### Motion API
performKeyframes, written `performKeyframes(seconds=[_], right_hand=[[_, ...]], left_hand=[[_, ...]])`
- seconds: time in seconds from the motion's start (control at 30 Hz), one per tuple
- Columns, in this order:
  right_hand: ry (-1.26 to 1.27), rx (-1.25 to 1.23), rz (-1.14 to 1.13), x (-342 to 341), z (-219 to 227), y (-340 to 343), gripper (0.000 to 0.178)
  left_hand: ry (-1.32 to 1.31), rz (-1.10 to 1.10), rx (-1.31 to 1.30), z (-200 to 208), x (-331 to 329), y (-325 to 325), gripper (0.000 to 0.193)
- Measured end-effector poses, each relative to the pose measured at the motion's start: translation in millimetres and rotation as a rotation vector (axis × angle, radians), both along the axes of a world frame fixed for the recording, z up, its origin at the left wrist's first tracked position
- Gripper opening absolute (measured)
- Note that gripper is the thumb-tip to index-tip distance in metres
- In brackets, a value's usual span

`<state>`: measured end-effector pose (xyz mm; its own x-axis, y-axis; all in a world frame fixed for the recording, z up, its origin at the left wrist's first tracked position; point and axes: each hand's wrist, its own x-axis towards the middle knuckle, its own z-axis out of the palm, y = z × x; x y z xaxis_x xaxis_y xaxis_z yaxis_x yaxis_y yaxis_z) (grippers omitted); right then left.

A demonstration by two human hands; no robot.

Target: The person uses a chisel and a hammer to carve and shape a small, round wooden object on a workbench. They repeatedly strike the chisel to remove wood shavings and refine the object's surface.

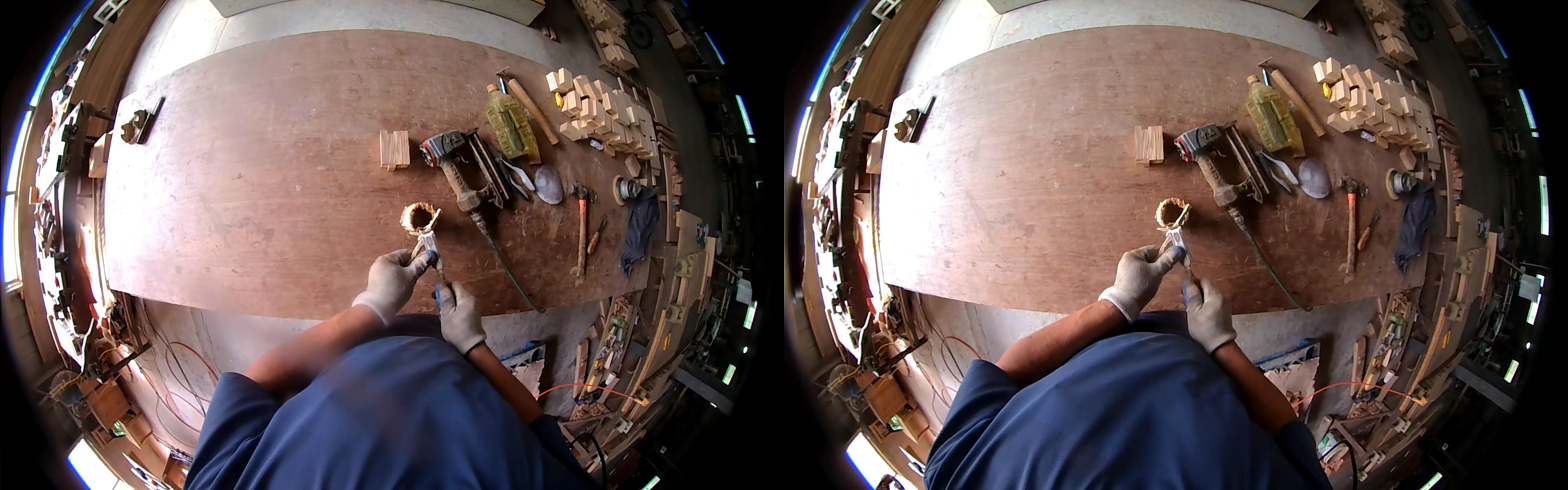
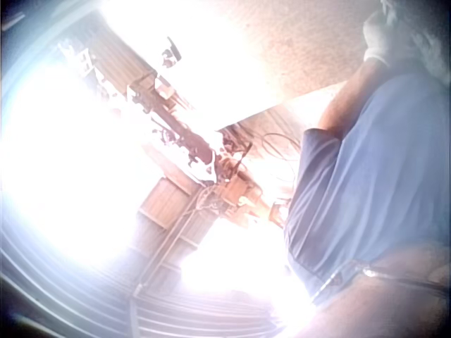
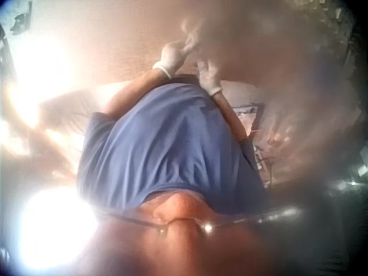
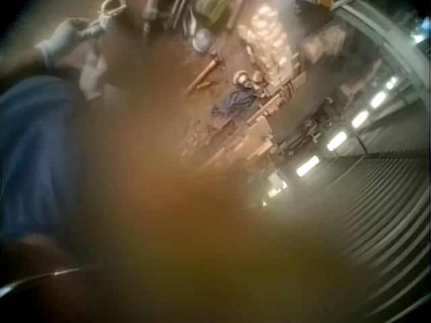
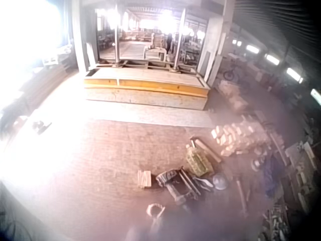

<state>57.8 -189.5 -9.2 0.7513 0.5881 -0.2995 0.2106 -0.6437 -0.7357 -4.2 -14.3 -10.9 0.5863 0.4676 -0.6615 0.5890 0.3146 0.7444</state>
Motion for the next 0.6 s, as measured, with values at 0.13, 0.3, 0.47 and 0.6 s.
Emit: performKeyframes(seconds=[0.13, 0.3, 0.47, 0.6], right_hand=[[0.281, -0.018, -0.110, 0.8, 8.6, 4.8, 0.039], [0.625, 0.057, -0.247, 3.0, 12.7, 3.0, 0.041], [0.280, 0.001, -0.119, 1.3, 12.3, 10.9, 0.038], [-0.114, -0.256, 0.096, 9.5, 24.6, 16.6, 0.034]], left_hand=[[-0.056, 0.023, 0.027, -7.3, -2.0, -2.6, 0.032], [0.025, -0.055, 0.099, 1.3, -3.1, 1.4, 0.035], [0.128, -0.110, 0.124, 8.0, -0.8, 7.4, 0.039], [0.075, -0.075, 0.087, -13.2, -6.1, 1.5, 0.042]])
